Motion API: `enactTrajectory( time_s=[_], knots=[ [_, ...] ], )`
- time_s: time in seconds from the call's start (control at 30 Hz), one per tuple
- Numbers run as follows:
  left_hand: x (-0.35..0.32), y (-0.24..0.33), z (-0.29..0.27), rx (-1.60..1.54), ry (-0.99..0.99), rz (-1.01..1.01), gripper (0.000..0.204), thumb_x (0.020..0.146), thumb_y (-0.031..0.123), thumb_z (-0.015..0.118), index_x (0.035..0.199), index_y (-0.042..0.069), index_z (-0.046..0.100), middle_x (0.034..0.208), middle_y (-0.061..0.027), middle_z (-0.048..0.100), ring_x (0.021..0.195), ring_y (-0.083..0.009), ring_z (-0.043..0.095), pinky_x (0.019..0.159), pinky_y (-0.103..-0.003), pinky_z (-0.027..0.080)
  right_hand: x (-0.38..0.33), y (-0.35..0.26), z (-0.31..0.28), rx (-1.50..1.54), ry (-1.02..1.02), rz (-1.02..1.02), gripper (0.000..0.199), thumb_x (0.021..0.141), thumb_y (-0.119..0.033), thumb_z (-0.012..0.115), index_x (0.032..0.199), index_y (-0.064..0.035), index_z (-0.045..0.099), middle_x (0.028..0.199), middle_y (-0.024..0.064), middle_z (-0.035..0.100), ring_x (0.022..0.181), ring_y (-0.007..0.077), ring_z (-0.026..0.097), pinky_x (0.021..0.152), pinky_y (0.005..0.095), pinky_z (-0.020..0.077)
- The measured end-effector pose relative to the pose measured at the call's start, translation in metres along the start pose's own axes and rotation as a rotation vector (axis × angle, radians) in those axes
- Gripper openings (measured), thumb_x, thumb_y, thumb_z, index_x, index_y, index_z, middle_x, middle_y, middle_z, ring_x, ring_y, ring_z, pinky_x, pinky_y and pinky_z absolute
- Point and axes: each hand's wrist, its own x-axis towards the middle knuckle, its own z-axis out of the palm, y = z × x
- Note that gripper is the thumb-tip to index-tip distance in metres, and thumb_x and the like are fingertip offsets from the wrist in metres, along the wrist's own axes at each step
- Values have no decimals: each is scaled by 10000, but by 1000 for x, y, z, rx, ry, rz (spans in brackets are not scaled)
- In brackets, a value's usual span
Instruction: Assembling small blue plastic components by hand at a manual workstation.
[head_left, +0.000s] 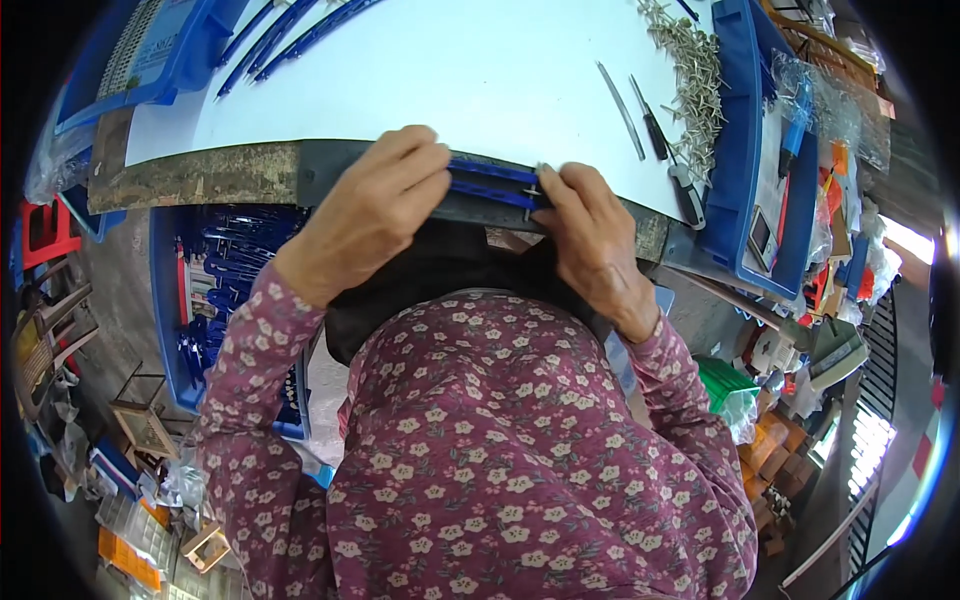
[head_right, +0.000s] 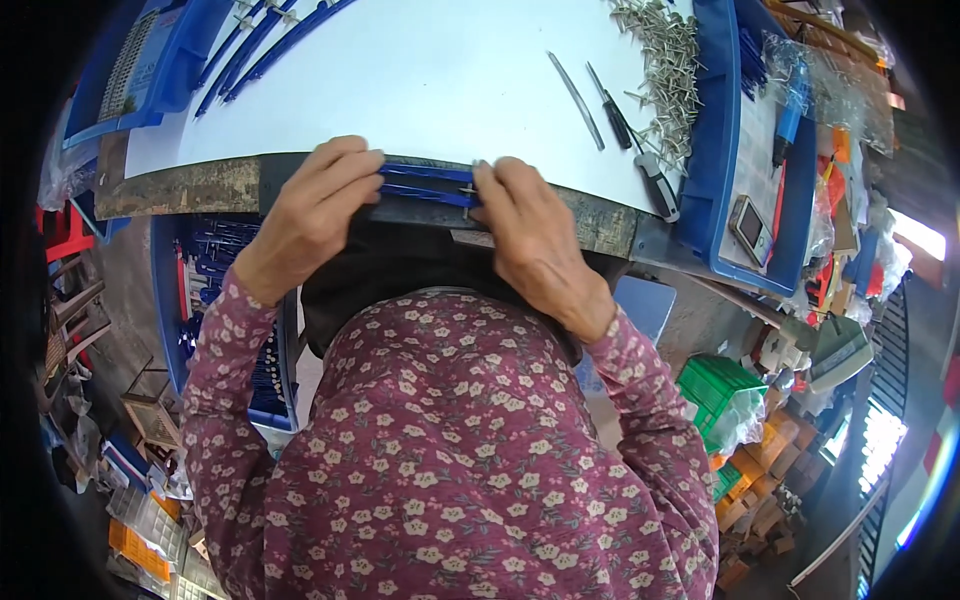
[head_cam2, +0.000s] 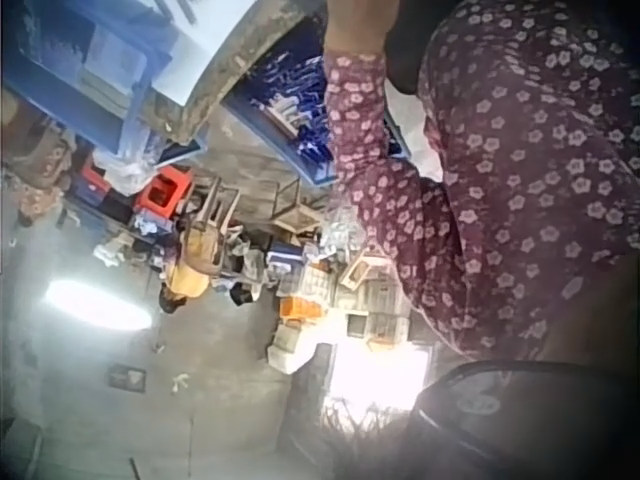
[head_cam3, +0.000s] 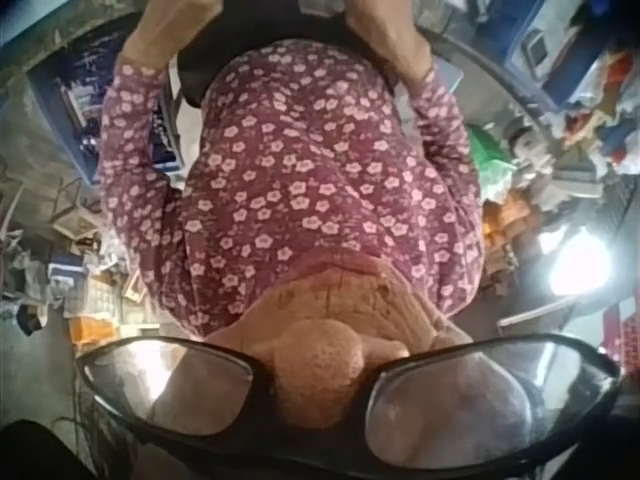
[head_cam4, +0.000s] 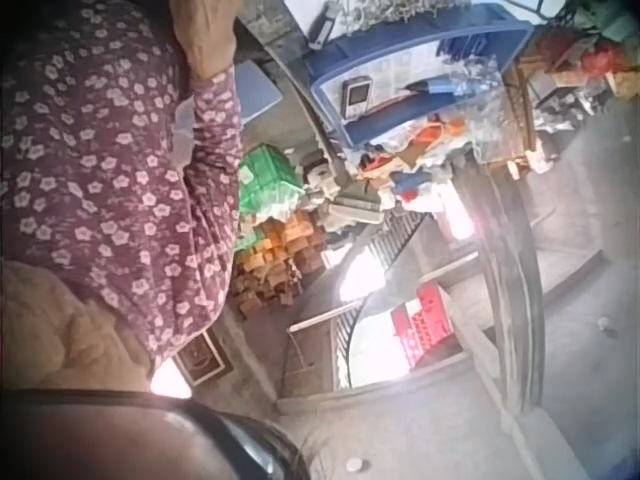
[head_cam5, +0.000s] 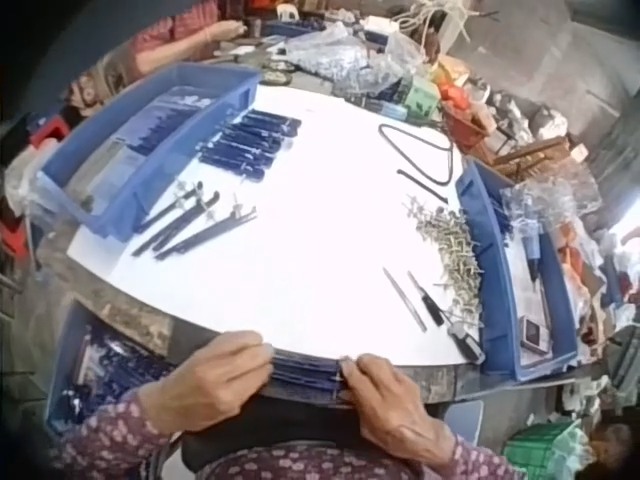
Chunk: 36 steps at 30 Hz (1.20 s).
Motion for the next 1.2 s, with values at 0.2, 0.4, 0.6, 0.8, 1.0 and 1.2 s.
enactTrajectory(
  time_s=[0.2, 0.4, 0.6, 0.8, 1.0, 1.2],
  knots=[
    [-63, -32, -48, 26, 137, -240, 210, 661, -109, 621, 862, -54, 590, 956, -148, 611, 961, -333, 574, 814, -380, 477, 64, -39, 55, 162, 84, -199, 310, 664, 18, 553, 962, 67, 487, 916, 167, 470, 791, 276, 496, 641, 346, 445],
    [-45, -16, -37, 44, 89, -214, 183, 687, -116, 606, 862, -61, 595, 982, -142, 615, 998, -316, 566, 849, -389, 466, 43, -26, 32, 219, 43, -60, 332, 678, 30, 601, 995, 52, 504, 861, 138, 485, 713, 268, 510, 586, 340, 459],
    [9, -2, 10, -115, 102, -18, 115, 682, -44, 601, 783, -65, 552, 895, -130, 559, 929, -287, 544, 829, -349, 463, -3, -3, -2, 80, 85, 123, 397, 637, 88, 650, 1021, 36, 561, 892, 155, 532, 728, 303, 571, 590, 346, 464],
    [-33, -22, -33, 48, 116, -217, 188, 693, -127, 589, 869, -58, 594, 990, -128, 609, 988, -299, 570, 818, -346, 486, 45, -21, 43, 210, 275, -167, 420, 600, 77, 621, 1007, 66, 515, 858, 150, 519, 713, 275, 549, 575, 341, 470],
    [-66, -29, -61, 114, 111, -332, 177, 708, -112, 598, 870, -41, 595, 986, -125, 622, 974, -293, 579, 834, -358, 468, 80, -43, 64, 257, 145, -202, 245, 612, 41, 549, 848, 39, 482, 841, 129, 439, 747, 260, 479, 598, 332, 428],
    [-43, -18, -33, 76, 96, -247, 186, 674, -132, 601, 841, -50, 603, 980, -135, 622, 988, -303, 571, 826, -359, 470, 48, -26, 37, 191, 93, -130, 266, 635, 29, 572, 886, 52, 487, 826, 136, 443, 736, 272, 485, 595, 343, 424]
  ],
)
